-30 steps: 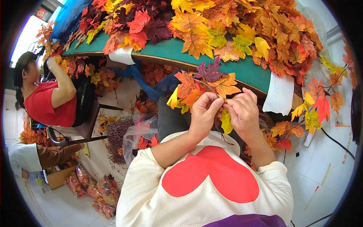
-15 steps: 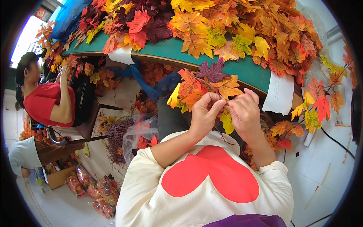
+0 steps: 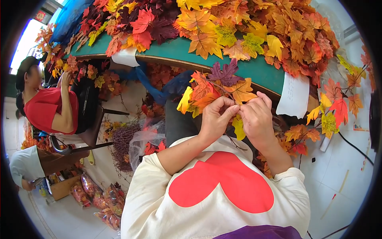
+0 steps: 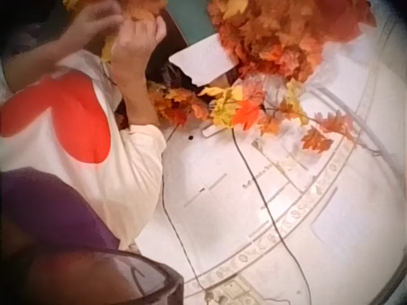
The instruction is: Assembling artificial maple leaves onto plastic stems to create decorative foliage branches.
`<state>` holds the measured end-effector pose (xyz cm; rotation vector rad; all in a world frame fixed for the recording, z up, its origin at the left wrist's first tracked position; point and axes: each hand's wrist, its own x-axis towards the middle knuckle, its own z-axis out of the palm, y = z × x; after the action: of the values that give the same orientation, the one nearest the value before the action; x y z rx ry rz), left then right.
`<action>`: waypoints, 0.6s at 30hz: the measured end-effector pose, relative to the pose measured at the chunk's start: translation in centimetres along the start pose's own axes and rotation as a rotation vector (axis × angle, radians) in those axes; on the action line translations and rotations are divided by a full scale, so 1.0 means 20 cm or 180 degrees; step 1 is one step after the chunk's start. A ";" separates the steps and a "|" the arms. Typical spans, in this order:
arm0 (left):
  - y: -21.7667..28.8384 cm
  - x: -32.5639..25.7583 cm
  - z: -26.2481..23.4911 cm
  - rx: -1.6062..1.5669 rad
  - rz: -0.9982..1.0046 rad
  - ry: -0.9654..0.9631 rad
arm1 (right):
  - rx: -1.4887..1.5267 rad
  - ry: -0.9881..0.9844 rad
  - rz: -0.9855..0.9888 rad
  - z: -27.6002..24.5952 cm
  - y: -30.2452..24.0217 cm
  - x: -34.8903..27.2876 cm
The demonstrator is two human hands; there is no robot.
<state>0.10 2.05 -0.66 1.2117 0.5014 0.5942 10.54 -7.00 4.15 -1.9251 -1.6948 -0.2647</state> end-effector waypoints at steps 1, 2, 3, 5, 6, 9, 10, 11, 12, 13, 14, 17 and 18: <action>-0.01 0.00 0.00 0.0001 -0.0010 -0.0003 | 0.0002 -0.0004 0.0010 0.01 0.00 -0.01; -0.01 0.00 0.01 -0.0145 -0.0072 0.0061 | -0.0071 -0.0003 0.0035 0.03 0.00 -0.01; -0.02 0.00 0.02 -0.0290 -0.0136 0.0127 | -0.0143 -0.0002 0.0061 0.03 0.01 -0.02; -0.03 0.01 0.01 -0.0310 -0.0320 0.0073 | -0.0039 -0.0167 0.0087 0.03 0.03 0.00; -0.03 0.02 0.00 -0.0332 -0.0501 0.0018 | 0.0064 -0.0330 0.0110 0.02 0.05 0.01; 0.03 0.05 0.00 -0.1358 -0.0933 -0.0109 | 0.0349 -0.0407 0.0165 -0.01 0.14 0.06; 0.02 0.05 -0.03 -0.1502 -0.0955 -0.0336 | 0.0440 -0.0538 0.0228 -0.03 0.16 0.08; 0.03 0.06 -0.03 -0.1497 -0.0960 -0.0337 | 0.0442 -0.0535 0.0233 -0.04 0.17 0.09; 0.06 0.06 -0.03 -0.1669 -0.1107 -0.0322 | 0.0494 -0.0567 0.0189 -0.05 0.19 0.10; 0.07 0.07 -0.03 -0.1840 -0.1253 -0.0307 | 0.0545 -0.0598 0.0146 -0.05 0.21 0.11; 0.07 0.07 -0.04 -0.2013 -0.1330 -0.0374 | 0.0587 -0.0509 0.0143 -0.05 0.21 0.12; 0.07 0.05 -0.06 -0.2186 -0.1438 -0.0441 | 0.0607 -0.0545 0.0210 -0.06 0.25 0.16; 0.07 0.04 -0.06 -0.2179 -0.1440 -0.0436 | 0.0600 -0.0510 0.0207 -0.06 0.26 0.17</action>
<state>-0.28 3.83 0.24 0.4586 0.3899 0.2506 16.29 -4.98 5.32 -1.8982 -1.6877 0.0741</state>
